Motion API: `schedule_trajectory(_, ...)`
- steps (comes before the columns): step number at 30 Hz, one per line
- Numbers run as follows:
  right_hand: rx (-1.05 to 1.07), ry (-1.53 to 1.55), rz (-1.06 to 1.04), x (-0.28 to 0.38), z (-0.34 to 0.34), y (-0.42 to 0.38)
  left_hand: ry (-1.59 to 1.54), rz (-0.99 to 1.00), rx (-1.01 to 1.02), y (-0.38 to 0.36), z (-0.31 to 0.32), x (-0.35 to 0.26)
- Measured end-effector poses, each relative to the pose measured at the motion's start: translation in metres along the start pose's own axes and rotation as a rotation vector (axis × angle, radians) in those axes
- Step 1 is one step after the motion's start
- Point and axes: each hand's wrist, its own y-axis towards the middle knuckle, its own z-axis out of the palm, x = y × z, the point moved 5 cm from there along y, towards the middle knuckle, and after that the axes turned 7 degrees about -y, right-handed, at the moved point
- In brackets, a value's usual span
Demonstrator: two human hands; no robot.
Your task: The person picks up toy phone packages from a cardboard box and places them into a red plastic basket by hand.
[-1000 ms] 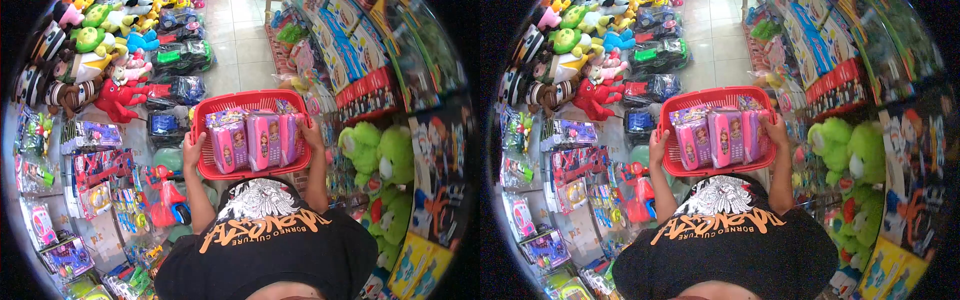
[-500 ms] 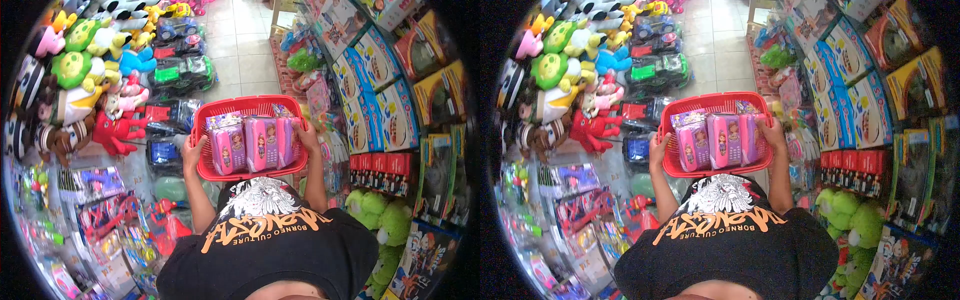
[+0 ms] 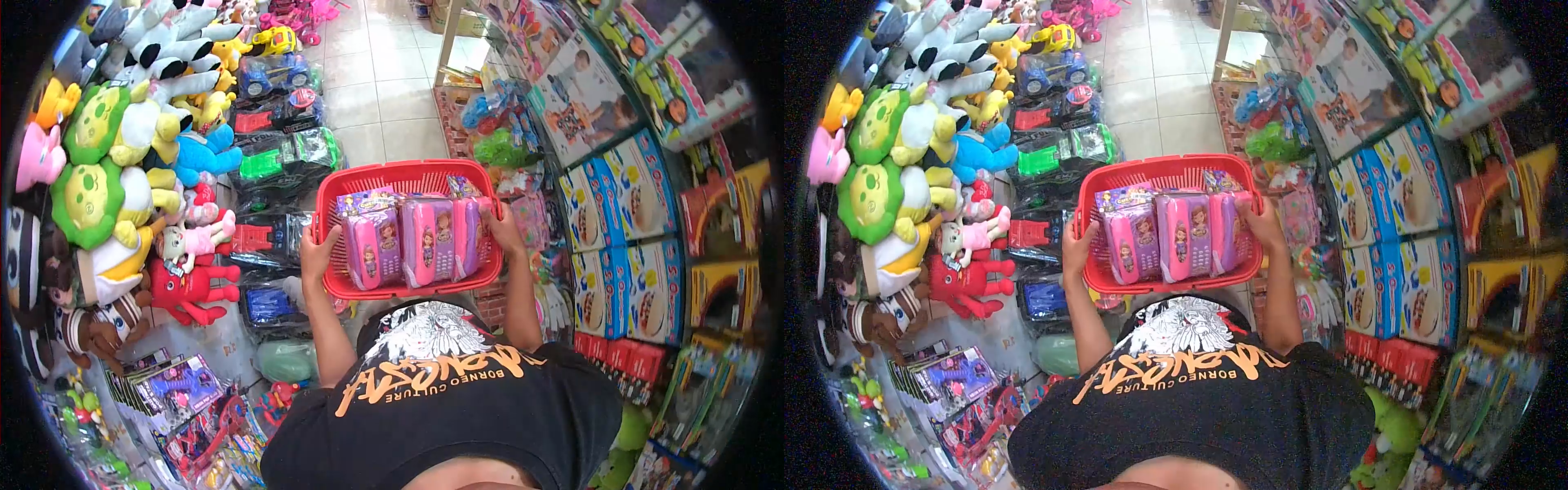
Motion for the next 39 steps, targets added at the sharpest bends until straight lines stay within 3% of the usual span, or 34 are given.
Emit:
schedule_trajectory(8, 0.019, -0.028, 0.095, -0.043, 0.016, 0.131, 0.093, -0.178, -0.043, 0.096, 0.033, -0.001)
schedule_trajectory(14, 0.162, -0.097, 0.153, -0.01, 0.032, 0.217, 0.192, -0.133, -0.068, 0.174, 0.05, 0.011)
schedule_trajectory(18, 0.224, -0.04, 0.141, -0.039, 0.044, 0.283, 0.201, -0.17, -0.109, 0.203, 0.068, -0.005)
schedule_trajectory(20, 0.165, -0.016, 0.118, -0.017, 0.048, 0.299, 0.378, -0.221, -0.161, 0.222, 0.069, 0.006)
schedule_trajectory(24, 0.136, -0.036, 0.114, -0.018, 0.061, 0.339, 0.308, -0.27, -0.148, 0.264, 0.084, 0.019)
schedule_trajectory(29, 0.387, 0.016, 0.271, -0.017, 0.075, 0.383, 0.408, -0.352, -0.069, 0.323, 0.105, 0.045)
schedule_trajectory(34, 0.148, -0.093, 0.303, -0.06, 0.091, 0.455, 0.484, -0.395, 0.016, 0.402, 0.13, 0.075)
schedule_trajectory(36, 0.11, -0.075, 0.424, -0.076, 0.097, 0.474, 0.451, -0.478, 0.077, 0.423, 0.142, 0.081)
schedule_trajectory(39, 0.122, -0.005, 0.501, -0.177, 0.119, 0.516, 0.45, -0.441, 0.173, 0.454, 0.146, 0.125)
